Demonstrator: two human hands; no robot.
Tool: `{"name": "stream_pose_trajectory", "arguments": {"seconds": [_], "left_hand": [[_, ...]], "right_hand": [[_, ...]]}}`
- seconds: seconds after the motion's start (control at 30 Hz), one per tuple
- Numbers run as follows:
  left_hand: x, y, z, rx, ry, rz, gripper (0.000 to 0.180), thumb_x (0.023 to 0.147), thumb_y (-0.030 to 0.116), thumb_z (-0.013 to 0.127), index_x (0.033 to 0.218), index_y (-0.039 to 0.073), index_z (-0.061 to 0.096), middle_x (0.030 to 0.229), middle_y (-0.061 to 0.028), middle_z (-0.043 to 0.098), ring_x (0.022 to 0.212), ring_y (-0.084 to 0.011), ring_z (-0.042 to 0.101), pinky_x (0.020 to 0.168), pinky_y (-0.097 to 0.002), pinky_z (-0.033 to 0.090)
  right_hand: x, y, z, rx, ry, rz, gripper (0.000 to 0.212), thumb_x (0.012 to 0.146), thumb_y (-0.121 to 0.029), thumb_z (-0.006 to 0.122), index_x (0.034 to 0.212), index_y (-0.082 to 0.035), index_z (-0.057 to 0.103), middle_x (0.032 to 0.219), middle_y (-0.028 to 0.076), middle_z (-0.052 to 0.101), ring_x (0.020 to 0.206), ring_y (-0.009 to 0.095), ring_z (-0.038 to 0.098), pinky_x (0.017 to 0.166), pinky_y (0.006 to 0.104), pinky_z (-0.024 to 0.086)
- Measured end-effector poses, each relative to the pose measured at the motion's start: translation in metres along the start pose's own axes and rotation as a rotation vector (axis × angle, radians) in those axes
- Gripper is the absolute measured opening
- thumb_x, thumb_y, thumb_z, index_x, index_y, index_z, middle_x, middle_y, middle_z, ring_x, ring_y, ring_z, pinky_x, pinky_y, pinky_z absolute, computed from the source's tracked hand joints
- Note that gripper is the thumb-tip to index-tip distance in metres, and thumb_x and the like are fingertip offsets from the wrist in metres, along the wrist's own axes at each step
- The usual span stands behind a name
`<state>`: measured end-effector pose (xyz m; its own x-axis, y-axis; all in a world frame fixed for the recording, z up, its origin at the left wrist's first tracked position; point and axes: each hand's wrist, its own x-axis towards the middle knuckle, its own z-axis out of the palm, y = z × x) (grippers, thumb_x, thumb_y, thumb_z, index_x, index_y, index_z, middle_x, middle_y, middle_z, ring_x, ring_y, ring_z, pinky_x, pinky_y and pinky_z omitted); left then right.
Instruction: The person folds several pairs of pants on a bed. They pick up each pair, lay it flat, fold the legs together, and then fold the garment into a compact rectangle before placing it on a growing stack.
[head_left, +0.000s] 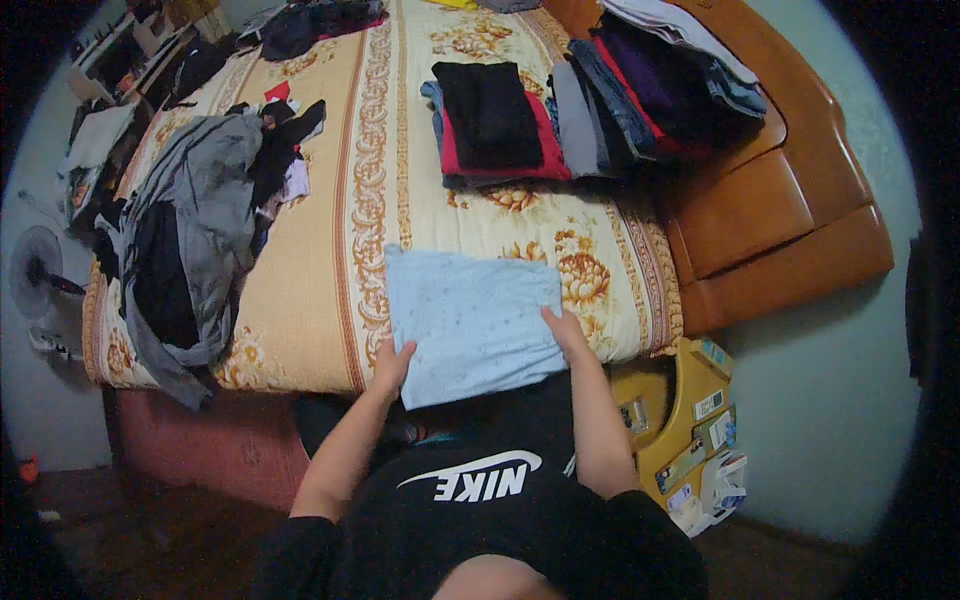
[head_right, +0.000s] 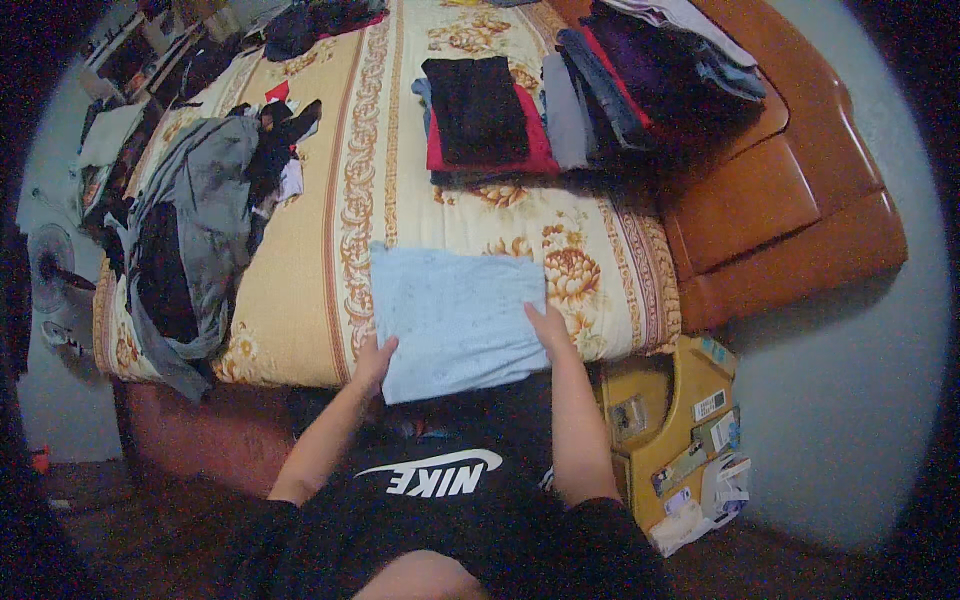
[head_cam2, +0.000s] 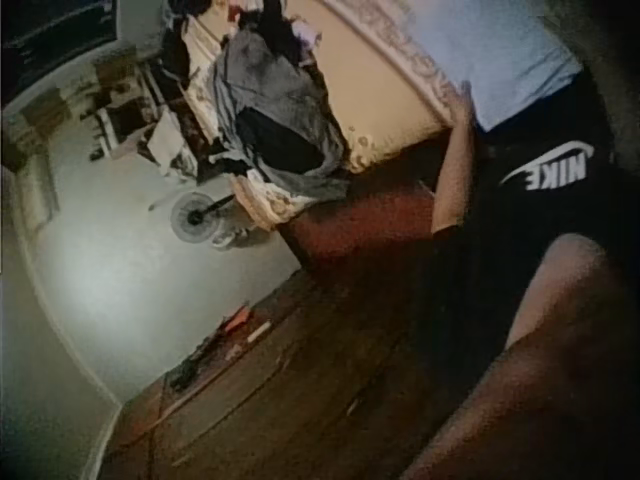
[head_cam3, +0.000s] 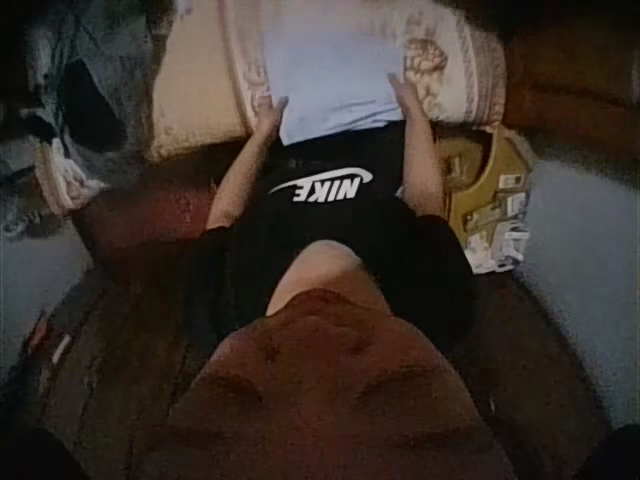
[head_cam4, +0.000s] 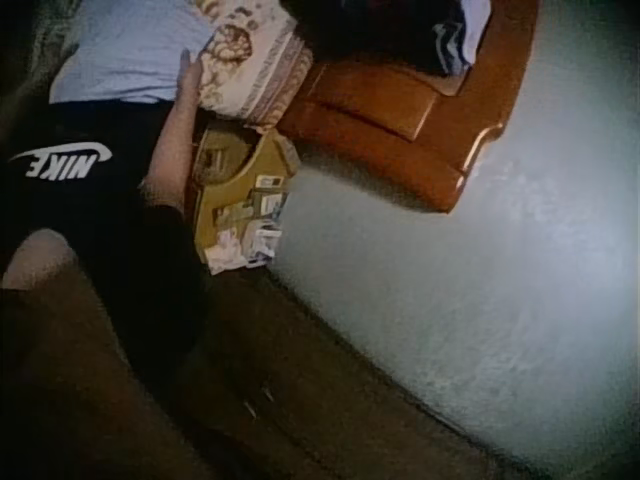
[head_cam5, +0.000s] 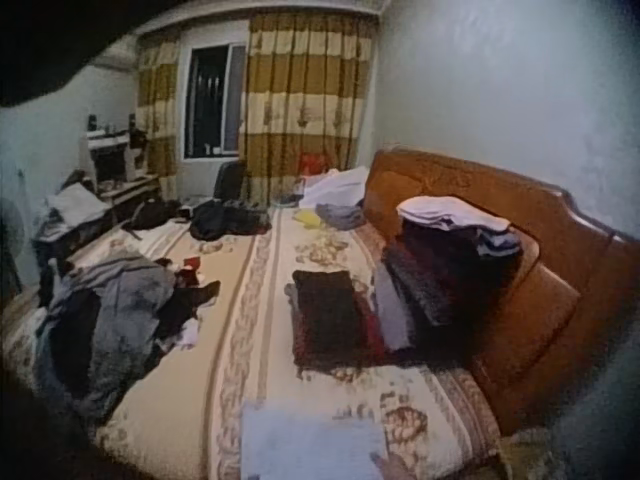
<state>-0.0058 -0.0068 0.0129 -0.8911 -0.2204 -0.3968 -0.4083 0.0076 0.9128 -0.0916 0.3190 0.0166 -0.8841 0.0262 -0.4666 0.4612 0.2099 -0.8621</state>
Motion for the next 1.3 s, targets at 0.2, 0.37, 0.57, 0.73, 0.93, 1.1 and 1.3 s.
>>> {"name": "stream_pose_trajectory", "arguments": {"seconds": [0.2, 0.37, 0.57, 0.73, 0.93, 1.1, 1.3], "left_hand": [[-0.029, -0.025, -0.014, -0.096, -0.108, -0.075, 0.032, 0.088, 0.019, 0.046, 0.113, -0.001, 0.049, 0.102, -0.0107, 0.058, 0.089, -0.0192, 0.055, 0.078, -0.0321, 0.045], [-0.025, -0.038, -0.021, -0.404, -0.121, -0.226, 0.033, 0.090, 0.024, 0.044, 0.113, 0.001, 0.048, 0.103, -0.0115, 0.057, 0.094, -0.0210, 0.054, 0.081, -0.0348, 0.044], [-0.040, 0.006, 0.002, -0.281, -0.081, -0.308, 0.035, 0.090, 0.022, 0.045, 0.118, 0.001, 0.045, 0.112, -0.0114, 0.054, 0.098, -0.0203, 0.052, 0.084, -0.0345, 0.042], [-0.041, 0.000, 0.005, -0.196, -0.154, -0.188, 0.038, 0.089, 0.017, 0.047, 0.123, 0.002, 0.042, 0.115, -0.0109, 0.053, 0.100, -0.0204, 0.052, 0.086, -0.0338, 0.040], [-0.046, -0.001, -0.002, -0.633, -0.483, -0.363, 0.042, 0.086, 0.015, 0.051, 0.125, 0.005, 0.039, 0.122, -0.0098, 0.048, 0.110, -0.0244, 0.047, 0.088, -0.0395, 0.042], [-0.042, 0.021, 0.008, -0.967, -0.712, -0.387, 0.058, 0.084, 0.028, 0.056, 0.132, 0.013, 0.028, 0.122, -0.0060, 0.048, 0.106, -0.0228, 0.050, 0.084, -0.0368, 0.045], [-0.021, 0.063, 0.018, -0.023, -0.128, 0.506, 0.128, 0.055, 0.022, 0.081, 0.135, 0.015, -0.019, 0.141, -0.0190, 0.013, 0.130, -0.0312, 0.016, 0.105, -0.0422, 0.018]], "right_hand": [[-0.009, 0.037, -0.009, -0.220, 0.088, 0.050, 0.049, 0.086, -0.028, 0.052, 0.118, 0.008, 0.042, 0.110, 0.018, 0.054, 0.095, 0.023, 0.054, 0.079, 0.0327, 0.044], [-0.043, -0.006, -0.003, 0.069, -0.045, 0.110, 0.048, 0.084, -0.020, 0.054, 0.122, 0.004, 0.039, 0.114, 0.016, 0.051, 0.101, 0.024, 0.052, 0.083, 0.0344, 0.044], [-0.061, -0.056, -0.012, 0.398, -0.203, 0.035, 0.051, 0.080, -0.008, 0.053, 0.128, -0.002, 0.034, 0.116, 0.013, 0.051, 0.102, 0.022, 0.053, 0.085, 0.0355, 0.045], [-0.069, -0.111, -0.009, 0.273, -0.314, -0.050, 0.049, 0.080, -0.008, 0.053, 0.126, -0.003, 0.037, 0.113, 0.011, 0.053, 0.098, 0.020, 0.055, 0.082, 0.0326, 0.046], [-0.113, -0.202, 0.001, 0.111, -0.424, -0.180, 0.039, 0.078, -0.007, 0.055, 0.115, 0.001, 0.047, 0.104, 0.007, 0.057, 0.090, 0.014, 0.056, 0.080, 0.0292, 0.046], [-0.161, -0.262, 0.006, 0.001, -0.570, -0.260, 0.046, 0.076, -0.002, 0.057, 0.120, -0.001, 0.044, 0.108, 0.004, 0.055, 0.095, 0.011, 0.052, 0.086, 0.0269, 0.042], [-0.194, -0.312, 0.009, -0.422, -0.743, -0.360, 0.049, 0.077, -0.001, 0.055, 0.125, -0.001, 0.041, 0.115, 0.004, 0.051, 0.103, 0.011, 0.048, 0.092, 0.0257, 0.036]]}}
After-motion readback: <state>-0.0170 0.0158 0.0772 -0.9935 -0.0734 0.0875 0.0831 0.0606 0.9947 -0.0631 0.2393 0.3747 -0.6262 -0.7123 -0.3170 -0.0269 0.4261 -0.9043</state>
